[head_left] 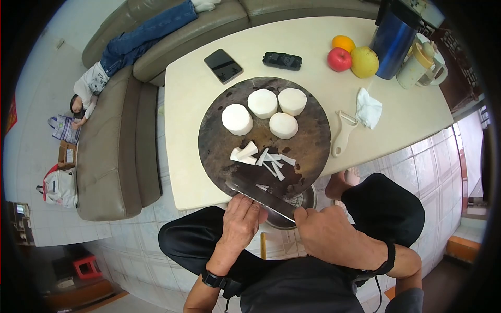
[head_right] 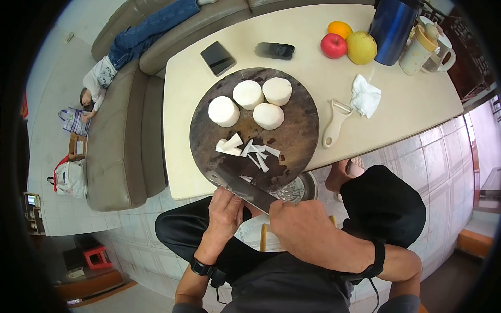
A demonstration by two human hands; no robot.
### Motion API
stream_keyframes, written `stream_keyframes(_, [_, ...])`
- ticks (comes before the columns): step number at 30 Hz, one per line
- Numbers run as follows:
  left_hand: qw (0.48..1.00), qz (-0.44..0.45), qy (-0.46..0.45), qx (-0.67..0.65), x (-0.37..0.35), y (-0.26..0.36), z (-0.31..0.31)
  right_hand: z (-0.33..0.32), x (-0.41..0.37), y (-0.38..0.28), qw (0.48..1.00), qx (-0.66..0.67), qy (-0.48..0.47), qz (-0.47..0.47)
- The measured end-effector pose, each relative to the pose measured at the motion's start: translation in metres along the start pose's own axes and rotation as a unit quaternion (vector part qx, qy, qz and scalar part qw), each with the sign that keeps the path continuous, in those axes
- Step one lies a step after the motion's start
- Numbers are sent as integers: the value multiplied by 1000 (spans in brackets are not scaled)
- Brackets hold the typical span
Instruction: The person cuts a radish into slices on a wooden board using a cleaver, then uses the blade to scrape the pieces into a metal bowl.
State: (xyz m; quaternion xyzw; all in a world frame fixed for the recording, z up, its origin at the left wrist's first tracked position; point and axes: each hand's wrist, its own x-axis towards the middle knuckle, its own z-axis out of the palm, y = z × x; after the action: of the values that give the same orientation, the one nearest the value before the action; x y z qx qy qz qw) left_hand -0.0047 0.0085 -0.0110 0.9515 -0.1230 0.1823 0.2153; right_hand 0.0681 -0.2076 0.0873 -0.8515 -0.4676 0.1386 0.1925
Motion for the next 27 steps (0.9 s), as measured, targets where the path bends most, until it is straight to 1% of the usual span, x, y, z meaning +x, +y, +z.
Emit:
stream_keyframes(5, [1000,4,5,-3,3,2,-2,1,1,2,1000,-14,-18,-4])
stream_keyframes(8, [1000,1,6,-5,2,1,-1,0,9,1,999,17,-32,-14])
stream_keyframes(10, [1000,1,6,-9,1,1,1,3,15,1,999,16,-13,-33])
stream_keyframes(14, [1000,-5,6,-9,-2,-1,3,12,16,-1,1000,0,13,-18])
stream_keyframes(16, [1000,-3,6,3,-2,-1,1,11,13,0,1000,3,18,7])
stream_keyframes(21, [999,2,34,-3,-1,1,4,4,5,0,1000,7,15,11])
stream_keyframes(25, [1000,-5,26,-10,-4,-1,6,1,2,-1,1000,4,6,-11])
stream_keyframes(27, [1000,-6,28,-8,-2,0,5,2,2,0,1000,11,-1,-6])
